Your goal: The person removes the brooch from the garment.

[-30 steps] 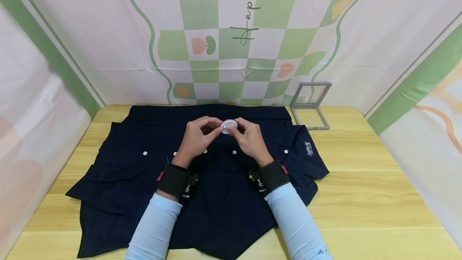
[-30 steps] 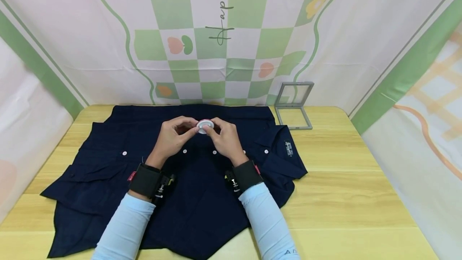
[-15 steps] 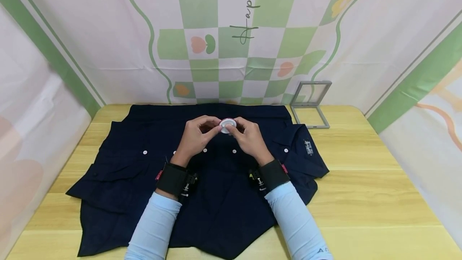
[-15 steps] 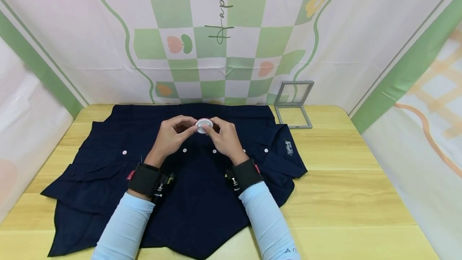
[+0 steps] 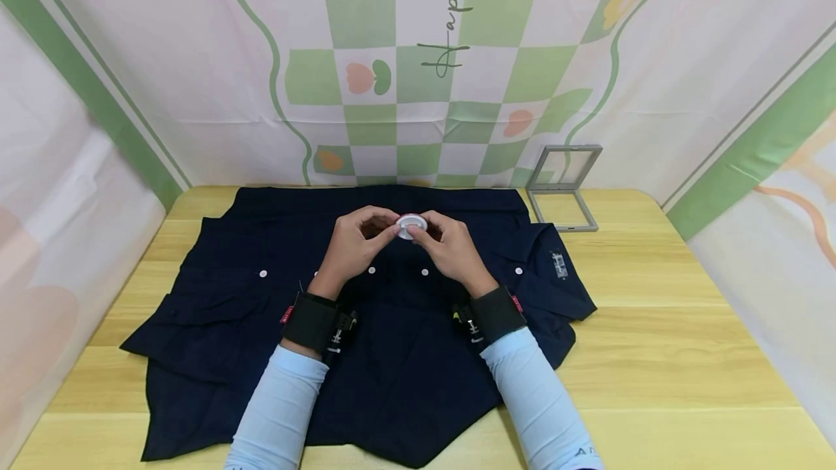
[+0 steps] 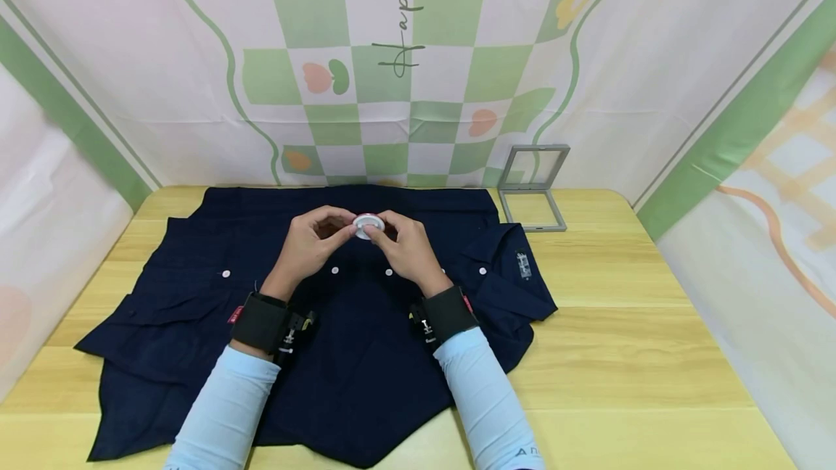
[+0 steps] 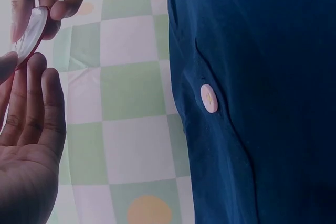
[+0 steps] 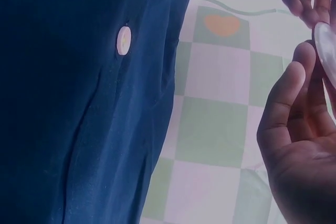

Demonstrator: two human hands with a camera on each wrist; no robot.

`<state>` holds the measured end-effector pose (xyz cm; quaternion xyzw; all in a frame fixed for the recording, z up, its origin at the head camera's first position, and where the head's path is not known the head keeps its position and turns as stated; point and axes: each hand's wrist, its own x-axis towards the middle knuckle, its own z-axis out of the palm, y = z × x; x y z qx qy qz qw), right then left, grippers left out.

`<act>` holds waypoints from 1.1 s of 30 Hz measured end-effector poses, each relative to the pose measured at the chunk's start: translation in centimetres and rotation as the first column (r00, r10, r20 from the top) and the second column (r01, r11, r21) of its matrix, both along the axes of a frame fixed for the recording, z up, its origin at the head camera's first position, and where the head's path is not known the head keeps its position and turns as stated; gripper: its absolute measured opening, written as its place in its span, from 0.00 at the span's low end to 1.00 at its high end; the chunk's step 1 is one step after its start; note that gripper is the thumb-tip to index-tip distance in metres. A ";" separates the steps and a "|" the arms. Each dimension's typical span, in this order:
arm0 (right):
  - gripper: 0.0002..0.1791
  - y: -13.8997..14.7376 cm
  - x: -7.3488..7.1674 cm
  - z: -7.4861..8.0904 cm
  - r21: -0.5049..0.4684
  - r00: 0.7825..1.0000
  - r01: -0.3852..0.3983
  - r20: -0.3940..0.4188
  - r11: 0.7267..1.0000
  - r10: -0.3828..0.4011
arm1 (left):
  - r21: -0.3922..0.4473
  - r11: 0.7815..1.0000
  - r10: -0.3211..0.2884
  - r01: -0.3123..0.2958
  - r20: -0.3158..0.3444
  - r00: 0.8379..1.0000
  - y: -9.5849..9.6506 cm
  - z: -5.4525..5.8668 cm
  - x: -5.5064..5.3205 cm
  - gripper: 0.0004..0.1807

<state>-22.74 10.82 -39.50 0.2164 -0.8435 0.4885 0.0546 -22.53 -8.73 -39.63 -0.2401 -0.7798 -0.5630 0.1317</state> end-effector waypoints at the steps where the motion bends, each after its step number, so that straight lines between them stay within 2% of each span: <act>1: 0.12 0.0 0.0 0.0 0.004 1.000 -0.003 0.001 1.000 0.003 | 0.002 1.000 -0.001 0.001 -0.002 1.000 -0.1 0.0 0.0 0.09; 8: 0.12 0.0 -0.1 -0.1 0.021 1.000 -0.025 -0.006 0.999 0.025 | 0.019 1.000 -0.009 0.009 0.006 1.000 -0.5 -0.2 -0.2 0.11; 14: 0.12 0.1 -0.1 -0.1 0.022 1.000 -0.021 -0.014 1.000 0.022 | -0.015 0.999 -0.028 0.028 0.013 1.000 -0.5 -0.3 -0.2 0.11; 19: 0.13 0.4 -0.2 -0.2 0.019 1.000 -0.019 -0.011 1.000 0.019 | -0.036 0.999 -0.016 0.016 0.001 1.000 -0.4 -0.3 -0.2 0.09; 27: 0.14 1.4 -0.6 -0.2 -0.014 0.999 0.023 0.023 1.000 -0.023 | -0.026 0.999 0.021 -0.021 -0.006 1.000 -0.8 -0.1 -0.3 0.08; 33: 0.14 1.5 -0.6 -0.1 -0.037 0.999 0.004 0.047 0.999 -0.003 | -0.027 0.999 0.034 -0.034 -0.001 0.999 -1.0 -0.1 -0.4 0.08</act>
